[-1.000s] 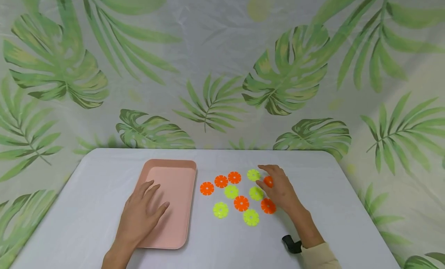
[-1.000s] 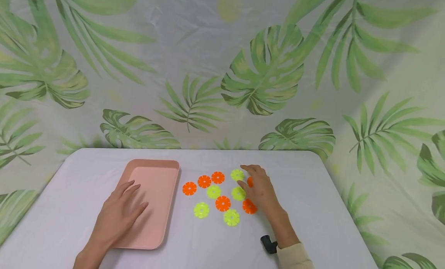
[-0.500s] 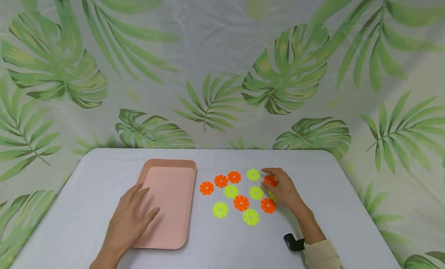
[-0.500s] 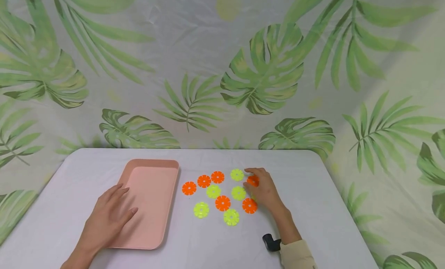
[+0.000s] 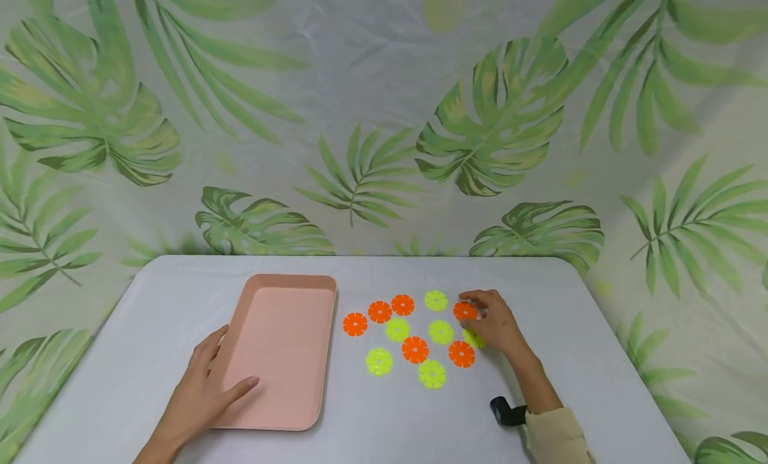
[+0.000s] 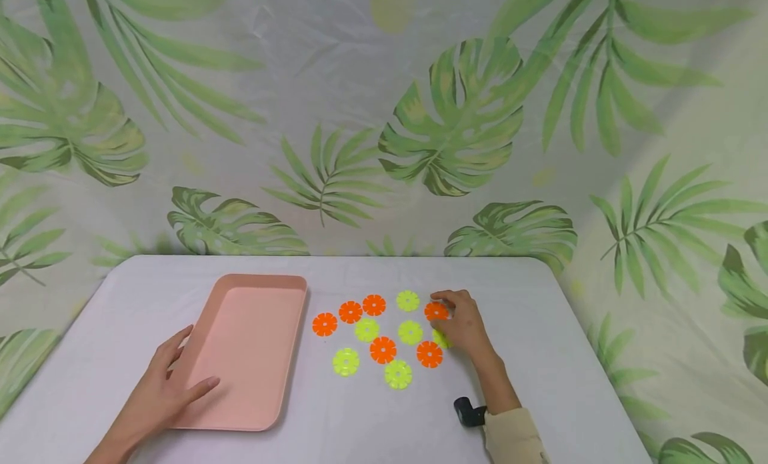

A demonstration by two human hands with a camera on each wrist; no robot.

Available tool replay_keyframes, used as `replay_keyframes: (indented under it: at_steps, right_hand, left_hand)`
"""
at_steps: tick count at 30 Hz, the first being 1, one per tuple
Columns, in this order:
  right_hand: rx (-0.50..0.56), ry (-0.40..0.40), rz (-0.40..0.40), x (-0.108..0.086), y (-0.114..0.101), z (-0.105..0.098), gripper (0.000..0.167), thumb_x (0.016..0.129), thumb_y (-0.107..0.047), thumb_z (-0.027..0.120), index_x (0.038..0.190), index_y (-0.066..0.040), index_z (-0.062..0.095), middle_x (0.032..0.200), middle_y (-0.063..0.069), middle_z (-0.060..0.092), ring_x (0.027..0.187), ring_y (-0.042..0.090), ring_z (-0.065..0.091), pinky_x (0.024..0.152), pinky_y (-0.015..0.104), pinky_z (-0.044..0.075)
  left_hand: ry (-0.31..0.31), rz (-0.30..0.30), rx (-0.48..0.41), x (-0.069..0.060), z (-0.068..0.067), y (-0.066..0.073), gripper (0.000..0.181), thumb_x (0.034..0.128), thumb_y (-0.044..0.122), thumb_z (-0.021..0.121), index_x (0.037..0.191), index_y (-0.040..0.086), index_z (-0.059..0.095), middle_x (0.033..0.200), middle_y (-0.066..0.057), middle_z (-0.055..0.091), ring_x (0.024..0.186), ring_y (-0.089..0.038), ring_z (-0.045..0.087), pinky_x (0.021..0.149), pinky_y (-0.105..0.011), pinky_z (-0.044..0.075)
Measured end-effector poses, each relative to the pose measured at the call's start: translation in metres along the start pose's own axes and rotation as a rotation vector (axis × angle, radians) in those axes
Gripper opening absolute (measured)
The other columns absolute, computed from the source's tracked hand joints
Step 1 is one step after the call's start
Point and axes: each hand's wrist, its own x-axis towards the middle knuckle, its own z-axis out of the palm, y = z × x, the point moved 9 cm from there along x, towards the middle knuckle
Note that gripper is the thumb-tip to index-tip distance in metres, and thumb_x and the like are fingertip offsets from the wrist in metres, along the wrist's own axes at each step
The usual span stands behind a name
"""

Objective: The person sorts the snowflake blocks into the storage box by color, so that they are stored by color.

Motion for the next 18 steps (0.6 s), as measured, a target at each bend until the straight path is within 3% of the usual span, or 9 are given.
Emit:
replay_keyframes:
  at_steps: [5, 7, 9, 11, 14, 18]
  right_hand:
    - [-0.019, -0.017, 0.036, 0.003, 0.003, 0.001, 0.046, 0.087, -0.004, 0.081, 0.131, -0.002, 0.067, 0.120, 0.023, 0.059, 0.110, 0.037, 0.056, 0.095, 0.051, 0.051]
    - [-0.017, -0.028, 0.056, 0.004, 0.004, 0.001, 0.047, 0.087, -0.005, 0.081, 0.132, -0.001, 0.067, 0.119, 0.022, 0.059, 0.110, 0.037, 0.055, 0.096, 0.050, 0.050]
    - [-0.010, -0.039, 0.074, 0.005, 0.005, 0.002, 0.048, 0.088, -0.006, 0.081, 0.133, 0.000, 0.066, 0.120, 0.023, 0.060, 0.111, 0.037, 0.056, 0.096, 0.050, 0.051]
    - [-0.002, -0.048, 0.090, 0.004, 0.006, 0.002, 0.048, 0.088, -0.007, 0.081, 0.133, 0.001, 0.065, 0.122, 0.024, 0.060, 0.111, 0.037, 0.056, 0.095, 0.049, 0.051]
    - [0.004, -0.055, 0.112, 0.004, 0.008, 0.003, 0.048, 0.088, -0.008, 0.081, 0.133, 0.000, 0.066, 0.123, 0.024, 0.060, 0.110, 0.035, 0.055, 0.091, 0.045, 0.051]
    - [-0.003, -0.053, 0.108, 0.005, 0.009, 0.002, 0.048, 0.087, -0.008, 0.082, 0.132, -0.001, 0.067, 0.117, 0.023, 0.060, 0.102, 0.031, 0.056, 0.081, 0.036, 0.050]
  left_hand:
    - [-0.101, -0.021, -0.089, -0.001, 0.000, -0.011, 0.112, 0.0871, 0.040, 0.085, 0.169, 0.023, 0.011, 0.166, -0.018, 0.032, 0.140, -0.041, 0.049, 0.088, -0.023, 0.051]
    - [-0.129, -0.006, -0.108, -0.001, 0.000, -0.013, 0.113, 0.0869, 0.035, 0.086, 0.169, 0.024, 0.009, 0.165, -0.019, 0.035, 0.137, -0.032, 0.053, 0.087, -0.018, 0.050]
    - [-0.152, 0.009, -0.110, -0.001, 0.001, -0.014, 0.115, 0.0859, 0.033, 0.087, 0.169, 0.025, 0.008, 0.163, -0.019, 0.038, 0.131, -0.013, 0.054, 0.087, -0.018, 0.049]
    - [-0.174, 0.024, -0.121, -0.002, 0.002, -0.016, 0.118, 0.0847, 0.030, 0.088, 0.169, 0.028, 0.005, 0.163, -0.019, 0.038, 0.123, 0.005, 0.049, 0.088, -0.017, 0.047]
    - [-0.207, 0.062, -0.141, -0.005, 0.003, -0.017, 0.124, 0.0821, 0.025, 0.089, 0.169, 0.030, 0.001, 0.169, -0.022, 0.028, 0.123, 0.021, 0.034, 0.091, -0.010, 0.039]
    - [-0.237, 0.129, -0.163, -0.008, 0.005, -0.014, 0.132, 0.0784, 0.020, 0.091, 0.169, 0.029, -0.004, 0.172, -0.025, 0.014, 0.128, 0.025, 0.020, 0.093, -0.004, 0.027]
